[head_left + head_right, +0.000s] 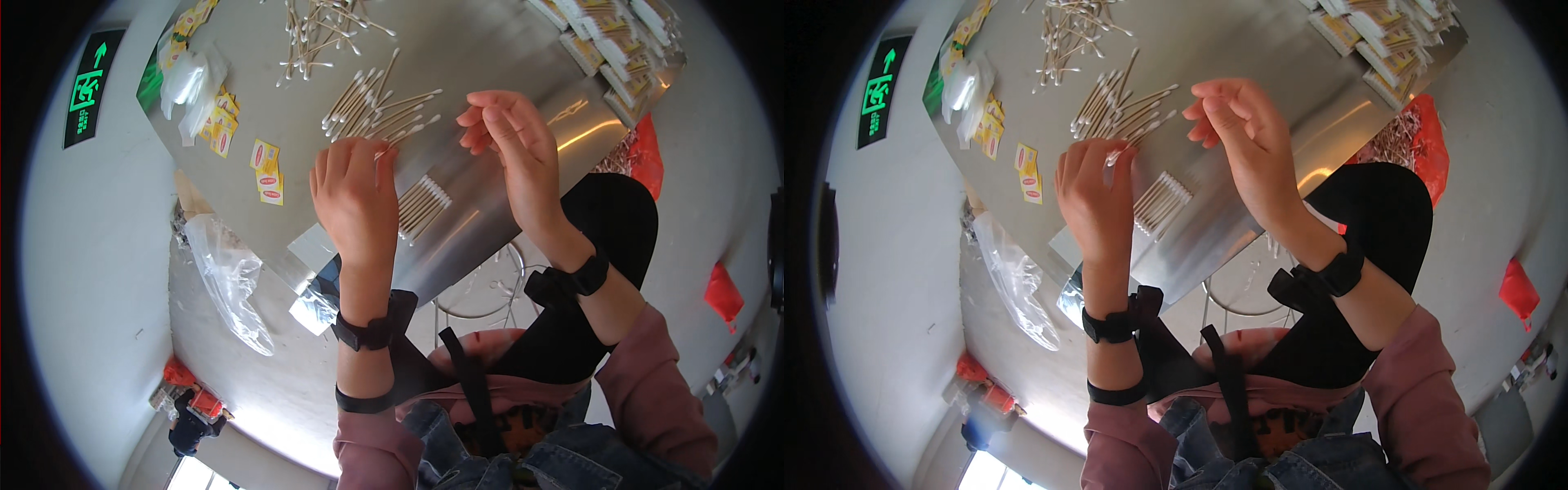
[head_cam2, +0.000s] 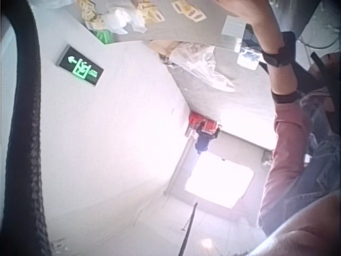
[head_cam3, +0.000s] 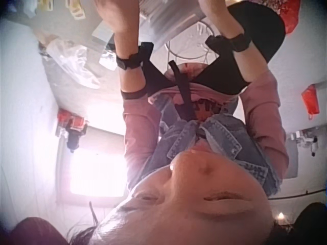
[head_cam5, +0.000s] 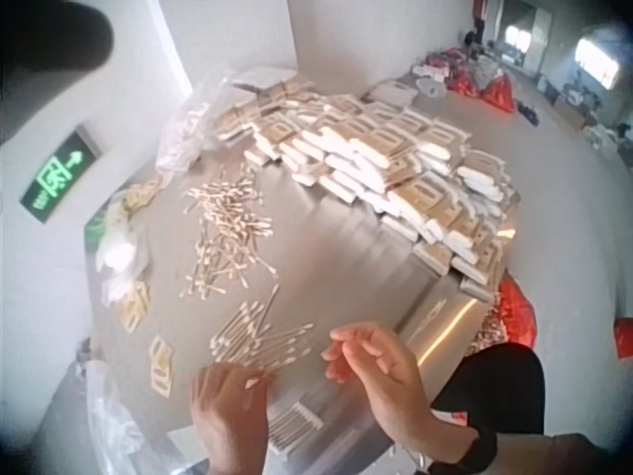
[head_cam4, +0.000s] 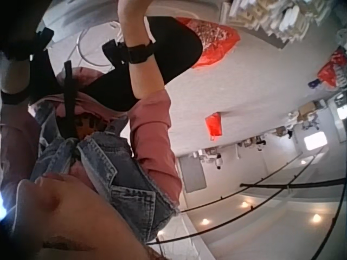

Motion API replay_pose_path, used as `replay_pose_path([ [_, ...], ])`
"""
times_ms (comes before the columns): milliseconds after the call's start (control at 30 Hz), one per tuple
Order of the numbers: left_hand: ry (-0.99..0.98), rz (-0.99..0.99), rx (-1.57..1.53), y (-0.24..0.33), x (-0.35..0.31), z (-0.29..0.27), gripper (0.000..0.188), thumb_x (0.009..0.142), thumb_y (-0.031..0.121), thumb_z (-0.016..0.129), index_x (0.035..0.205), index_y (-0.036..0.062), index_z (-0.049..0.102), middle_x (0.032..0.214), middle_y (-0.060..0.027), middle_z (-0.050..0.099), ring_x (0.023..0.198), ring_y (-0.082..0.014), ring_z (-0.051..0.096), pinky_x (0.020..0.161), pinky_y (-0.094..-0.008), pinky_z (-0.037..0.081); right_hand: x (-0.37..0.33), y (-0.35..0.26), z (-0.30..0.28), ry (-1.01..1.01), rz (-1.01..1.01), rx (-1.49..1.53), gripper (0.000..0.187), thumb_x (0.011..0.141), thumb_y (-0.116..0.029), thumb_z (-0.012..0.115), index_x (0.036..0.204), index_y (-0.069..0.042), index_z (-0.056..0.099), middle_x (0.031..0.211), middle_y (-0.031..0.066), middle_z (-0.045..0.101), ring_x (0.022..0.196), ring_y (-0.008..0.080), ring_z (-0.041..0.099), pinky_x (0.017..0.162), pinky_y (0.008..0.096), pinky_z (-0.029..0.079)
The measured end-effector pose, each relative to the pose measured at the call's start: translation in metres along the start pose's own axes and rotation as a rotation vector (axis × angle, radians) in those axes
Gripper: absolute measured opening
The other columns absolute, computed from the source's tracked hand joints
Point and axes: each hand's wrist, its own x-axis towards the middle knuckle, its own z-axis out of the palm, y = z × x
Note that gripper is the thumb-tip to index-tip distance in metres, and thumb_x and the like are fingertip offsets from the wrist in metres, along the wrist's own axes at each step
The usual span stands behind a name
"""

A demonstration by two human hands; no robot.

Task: Sorting cotton swabs and placing them into small clear plastic bags.

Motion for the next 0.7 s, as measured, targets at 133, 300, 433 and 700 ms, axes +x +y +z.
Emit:
replay_pose_path([
  [133,0.03,0.025,-0.025,-0.002,-0.013,-0.004,0.012,0.078,0.006,0.075,0.086,0.0088,0.067,0.09,-0.0038,0.063,0.083,-0.0256,0.058,0.078,-0.038,0.045,-0.001,-0.001,0.002,-0.01,0.01,-0.01,0.029,0.104,-0.03,0.055,0.115,-0.003,0.06,0.097,0.0076,0.067,0.081,0.0117,0.061,0.075,0.0259,0.046],
  [300,-0.002,-0.013,-0.045,0.0,-0.036,-0.021,0.011,0.08,0.005,0.074,0.089,0.0075,0.069,0.092,-0.0049,0.065,0.085,-0.0269,0.059,0.079,-0.0383,0.046,-0.003,0.001,0.001,-0.07,0.006,-0.025,0.027,0.104,-0.026,0.055,0.115,-0.002,0.059,0.102,0.0077,0.066,0.089,0.012,0.062,0.08,0.0269,0.048],
  [433,0.099,-0.286,-0.268,0.001,-0.051,-0.023,0.021,0.092,0.008,0.067,0.112,0.0027,0.067,0.112,-0.0101,0.067,0.105,-0.0235,0.062,0.094,-0.035,0.047,0.0,0.005,0.005,-0.145,-0.047,-0.1,0.022,0.104,-0.019,0.053,0.117,-0.002,0.059,0.111,0.0073,0.065,0.104,0.0137,0.061,0.094,0.0285,0.047],
  [700,0.397,-0.652,-1.101,0.014,-0.053,0.001,0.051,0.109,0.034,0.035,0.142,-0.0047,0.042,0.145,-0.0199,0.047,0.138,-0.0272,0.042,0.118,-0.0393,0.03,0.001,0.017,0.035,-0.255,-0.06,-0.113,0.028,0.106,-0.024,0.05,0.122,-0.002,0.056,0.12,0.0064,0.062,0.114,0.0122,0.057,0.099,0.0261,0.044],
])
